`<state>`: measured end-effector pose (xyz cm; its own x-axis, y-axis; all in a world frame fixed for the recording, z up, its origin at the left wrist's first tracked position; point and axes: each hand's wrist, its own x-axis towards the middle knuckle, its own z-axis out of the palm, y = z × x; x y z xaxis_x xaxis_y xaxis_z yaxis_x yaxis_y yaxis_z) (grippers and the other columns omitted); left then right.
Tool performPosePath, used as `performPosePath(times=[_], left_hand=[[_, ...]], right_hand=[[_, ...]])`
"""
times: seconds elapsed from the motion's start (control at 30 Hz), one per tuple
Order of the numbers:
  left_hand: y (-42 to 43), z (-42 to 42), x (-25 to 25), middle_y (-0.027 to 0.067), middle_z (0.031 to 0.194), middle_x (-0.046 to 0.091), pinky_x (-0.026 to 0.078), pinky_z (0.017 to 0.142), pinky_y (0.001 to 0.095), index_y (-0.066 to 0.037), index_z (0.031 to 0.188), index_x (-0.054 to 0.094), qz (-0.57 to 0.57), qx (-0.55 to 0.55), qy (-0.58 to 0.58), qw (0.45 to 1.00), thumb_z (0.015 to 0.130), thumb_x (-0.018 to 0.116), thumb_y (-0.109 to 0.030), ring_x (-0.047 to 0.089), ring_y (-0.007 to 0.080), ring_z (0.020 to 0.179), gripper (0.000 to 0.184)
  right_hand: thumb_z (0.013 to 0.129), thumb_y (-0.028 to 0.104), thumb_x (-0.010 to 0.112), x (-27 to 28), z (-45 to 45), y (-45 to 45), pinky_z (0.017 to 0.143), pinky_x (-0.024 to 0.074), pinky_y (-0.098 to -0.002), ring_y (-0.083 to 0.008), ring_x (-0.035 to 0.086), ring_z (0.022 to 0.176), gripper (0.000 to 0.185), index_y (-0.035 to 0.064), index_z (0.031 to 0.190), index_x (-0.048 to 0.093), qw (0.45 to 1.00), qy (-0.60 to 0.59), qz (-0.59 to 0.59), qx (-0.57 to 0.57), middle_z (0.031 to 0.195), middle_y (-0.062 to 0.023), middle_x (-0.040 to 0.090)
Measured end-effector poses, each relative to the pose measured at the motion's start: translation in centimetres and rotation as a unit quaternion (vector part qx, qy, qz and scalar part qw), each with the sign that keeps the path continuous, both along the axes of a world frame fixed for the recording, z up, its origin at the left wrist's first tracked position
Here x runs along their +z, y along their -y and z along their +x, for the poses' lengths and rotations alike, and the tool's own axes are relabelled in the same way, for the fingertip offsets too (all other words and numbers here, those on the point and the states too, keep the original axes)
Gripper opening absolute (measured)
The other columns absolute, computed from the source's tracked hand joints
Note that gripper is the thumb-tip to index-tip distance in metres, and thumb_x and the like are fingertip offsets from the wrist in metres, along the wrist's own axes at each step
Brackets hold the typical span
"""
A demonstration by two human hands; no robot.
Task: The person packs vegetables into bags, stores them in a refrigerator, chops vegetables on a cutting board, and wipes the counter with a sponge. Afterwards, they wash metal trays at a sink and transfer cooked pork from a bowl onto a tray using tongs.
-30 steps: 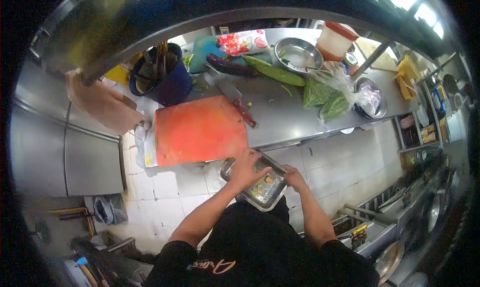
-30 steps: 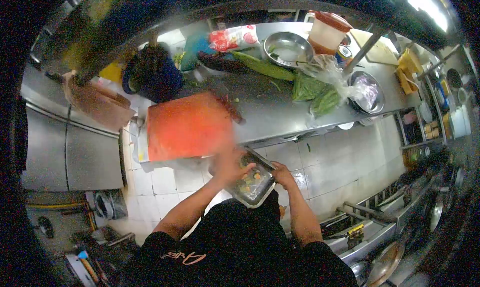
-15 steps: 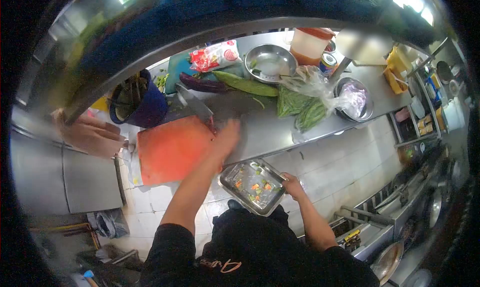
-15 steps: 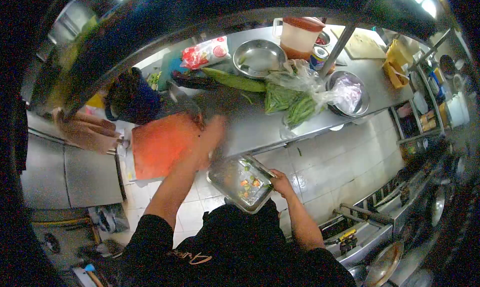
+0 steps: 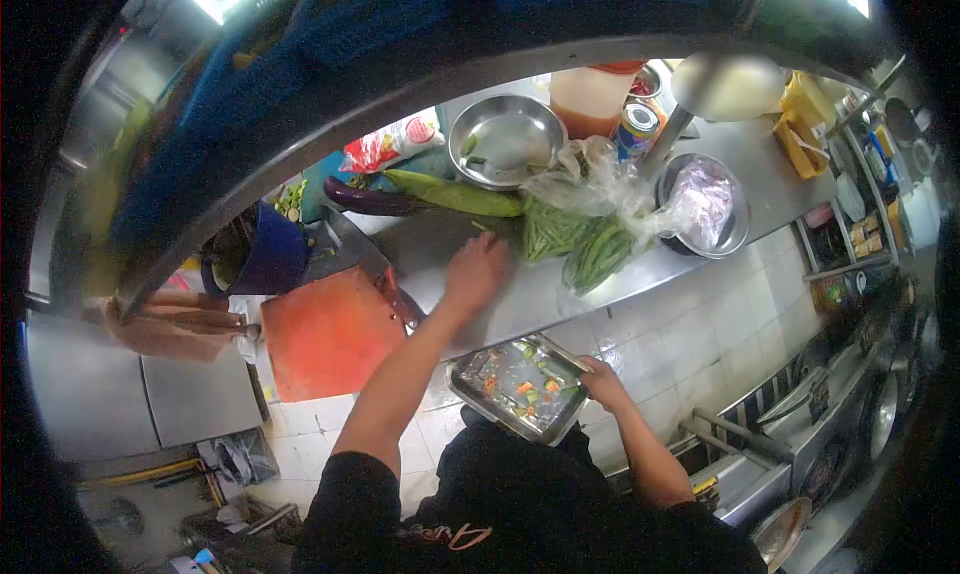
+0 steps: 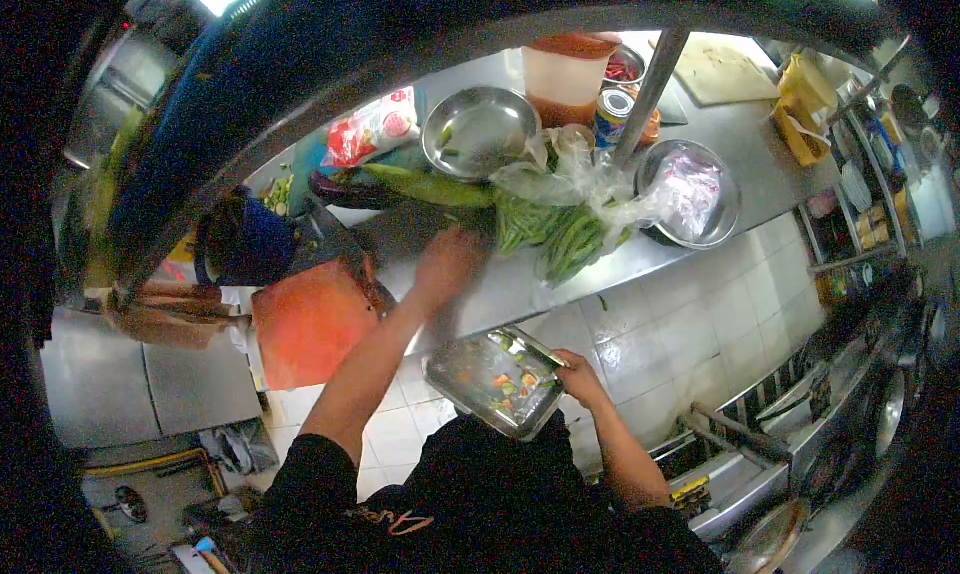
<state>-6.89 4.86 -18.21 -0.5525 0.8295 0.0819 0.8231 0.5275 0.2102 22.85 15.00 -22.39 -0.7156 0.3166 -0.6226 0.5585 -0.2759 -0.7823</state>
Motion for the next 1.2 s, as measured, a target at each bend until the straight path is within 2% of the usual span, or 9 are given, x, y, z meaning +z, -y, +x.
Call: performPosePath(times=[0.17,0.3,0.37,0.4,0.47,0.73,0.9,1.07,1.2], left_hand=[[-1.3,-2.1,0.4,0.0196,0.11,0.051,0.045,0.077,0.0448,-0.009,0.102,0.056,-0.034,0.081,0.037,0.995,0.083,0.045,-0.021,0.055,0.0357,0.089,0.025],[1.4,4.7,-3.4,0.0155,0.106,0.055,0.045,0.076,0.0433,-0.008,0.104,0.056,0.004,-0.06,0.053,0.997,0.084,0.046,-0.024,0.058,0.0329,0.087,0.027],[0.6,10.0,-0.2,0.0119,0.108,0.055,0.045,0.076,0.042,-0.007,0.107,0.055,-0.127,-0.063,0.269,0.953,0.085,0.048,-0.033,0.057,0.0298,0.093,0.034],[1.2,12.2,-2.0,0.0116,0.102,0.057,0.045,0.077,0.041,-0.008,0.107,0.055,-0.012,-0.137,0.236,0.962,0.083,0.049,-0.039,0.056,0.0291,0.094,0.039],[0.3,15.3,0.0,0.0112,0.084,0.059,0.046,0.071,0.0406,-0.006,0.078,0.06,0.051,-0.168,0.204,0.963,0.08,0.053,-0.044,0.057,0.0293,0.08,0.039],[0.5,13.9,5.4,0.0086,0.066,0.057,0.045,0.057,0.0383,-0.008,0.075,0.058,0.139,-0.177,0.324,0.919,0.078,0.057,-0.045,0.058,0.0255,0.064,0.037],[1.0,12.5,6.8,0.0143,0.109,0.049,0.041,0.076,0.043,-0.004,0.094,0.055,0.135,-0.23,0.263,0.927,0.077,0.061,-0.036,0.049,0.032,0.097,0.036],[5.7,7.7,7.9,0.014,0.084,0.051,0.04,0.074,0.041,-0.004,0.084,0.058,0.052,0.016,0.123,0.991,0.076,0.059,-0.028,0.049,0.0316,0.086,0.026],[11.7,9.0,7.3,0.0147,0.068,0.055,0.043,0.062,0.0396,-0.002,0.075,0.058,0.088,0.18,0.248,0.948,0.078,0.06,-0.034,0.054,0.0316,0.067,0.033]], right_hand=[[0.071,0.0,0.048,-1.2,0.7,-2.0,0.044,0.0337,-0.0216,-0.007,0.043,0.052,0.035,0.0055,0.103,0.058,1.0,-0.003,-0.017,-0.005,0.069,0.0005,0.052],[0.07,0.0,0.049,-0.5,0.8,-3.5,0.045,0.0347,-0.022,-0.0074,0.045,0.054,0.035,0.0054,0.102,0.06,0.999,-0.036,0.008,-0.014,0.069,-0.0002,0.054],[0.069,0.0,0.05,-1.0,1.8,-4.5,0.047,0.0354,-0.022,-0.0074,0.046,0.056,0.035,0.0035,0.102,0.06,0.999,-0.028,0.018,-0.036,0.072,-0.0012,0.055],[0.069,0.0,0.05,-1.6,2.7,-5.3,0.047,0.0356,-0.0219,-0.0074,0.046,0.056,0.034,0.0027,0.102,0.06,0.999,-0.023,0.04,-0.019,0.072,-0.0011,0.056],[0.069,0.002,0.051,-2.7,4.4,-7.4,0.048,0.036,-0.0216,-0.0073,0.046,0.055,0.034,0.0011,0.101,0.06,0.996,-0.013,0.088,0.02,0.072,-0.0011,0.057],[0.067,0.008,0.053,12.1,4.7,-12.1,0.043,0.0336,-0.0214,-0.0052,0.044,0.053,0.032,0.0019,0.098,0.061,0.994,0.05,0.061,0.079,0.065,0.0022,0.054],[0.069,0.006,0.053,13.2,-1.7,-9.4,0.053,0.0407,-0.0242,-0.0103,0.05,0.061,0.036,0.0011,0.104,0.059,0.994,0.029,0.107,0.019,0.079,-0.0022,0.059],[0.075,0.019,0.06,7.1,-10.4,-7.3,0.053,0.0452,-0.0315,-0.0176,0.054,0.056,0.039,0.0036,0.11,0.056,0.99,-0.037,0.135,0.026,0.075,-0.0095,0.061],[0.075,0.028,0.061,8.9,-14.8,-6.8,0.055,0.0463,-0.0397,-0.0312,0.057,0.061,0.036,0.0042,0.103,0.057,0.808,-0.146,0.546,0.163,0.076,-0.0184,0.06]])
